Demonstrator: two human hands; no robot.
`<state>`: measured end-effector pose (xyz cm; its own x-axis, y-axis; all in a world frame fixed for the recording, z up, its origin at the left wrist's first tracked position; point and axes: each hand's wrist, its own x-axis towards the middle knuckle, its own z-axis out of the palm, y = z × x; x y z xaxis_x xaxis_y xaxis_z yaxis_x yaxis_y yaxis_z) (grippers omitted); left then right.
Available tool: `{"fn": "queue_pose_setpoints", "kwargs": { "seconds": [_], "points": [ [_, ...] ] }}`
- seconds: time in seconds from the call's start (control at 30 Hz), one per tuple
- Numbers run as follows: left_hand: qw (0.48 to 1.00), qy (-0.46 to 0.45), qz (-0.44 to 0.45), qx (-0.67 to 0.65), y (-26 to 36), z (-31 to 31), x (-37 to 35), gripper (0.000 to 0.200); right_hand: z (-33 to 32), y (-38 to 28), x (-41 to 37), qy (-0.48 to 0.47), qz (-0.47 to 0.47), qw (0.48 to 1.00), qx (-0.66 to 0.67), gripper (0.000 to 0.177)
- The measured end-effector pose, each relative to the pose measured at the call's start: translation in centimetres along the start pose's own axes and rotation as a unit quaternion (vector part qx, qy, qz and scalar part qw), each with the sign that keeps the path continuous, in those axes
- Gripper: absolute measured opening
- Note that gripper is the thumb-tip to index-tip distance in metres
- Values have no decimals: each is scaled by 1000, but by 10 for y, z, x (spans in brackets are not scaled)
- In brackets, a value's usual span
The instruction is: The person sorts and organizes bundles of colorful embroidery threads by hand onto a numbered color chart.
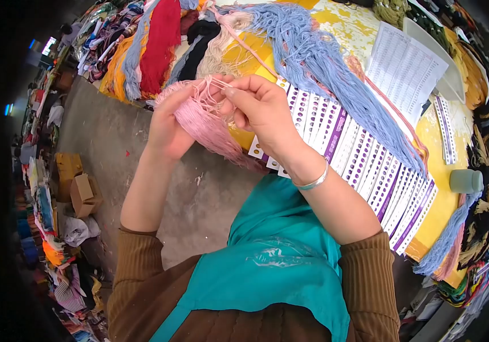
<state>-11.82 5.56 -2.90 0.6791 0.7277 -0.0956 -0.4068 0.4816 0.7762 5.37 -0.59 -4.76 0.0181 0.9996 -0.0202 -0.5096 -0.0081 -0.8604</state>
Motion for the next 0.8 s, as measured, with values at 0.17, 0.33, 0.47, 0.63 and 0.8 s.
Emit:
{"fn": "queue_pose_setpoints", "kwargs": {
  "seconds": [0.17, 0.33, 0.47, 0.63, 0.8],
  "points": [
    [1000, 2, 19, 4, -14, 2, -1, 38, 2, 7, -6, 24, -10, 999, -46, 13],
    [1000, 10, 23, -18, -21, 5, -2, 37, 0, 12, -9, 36, -14, 998, -48, 12],
    [999, 18, 19, -31, -23, 4, -2, 38, 1, 13, -11, 45, -11, 996, -70, 10],
    [999, 25, 20, -28, -27, 3, -3, 39, 6, 14, -12, 46, -14, 994, -103, 10],
    [1000, 20, 15, -6, -29, -2, -5, 44, 5, 26, -6, 36, -25, 994, -103, 11]
  ]
}}
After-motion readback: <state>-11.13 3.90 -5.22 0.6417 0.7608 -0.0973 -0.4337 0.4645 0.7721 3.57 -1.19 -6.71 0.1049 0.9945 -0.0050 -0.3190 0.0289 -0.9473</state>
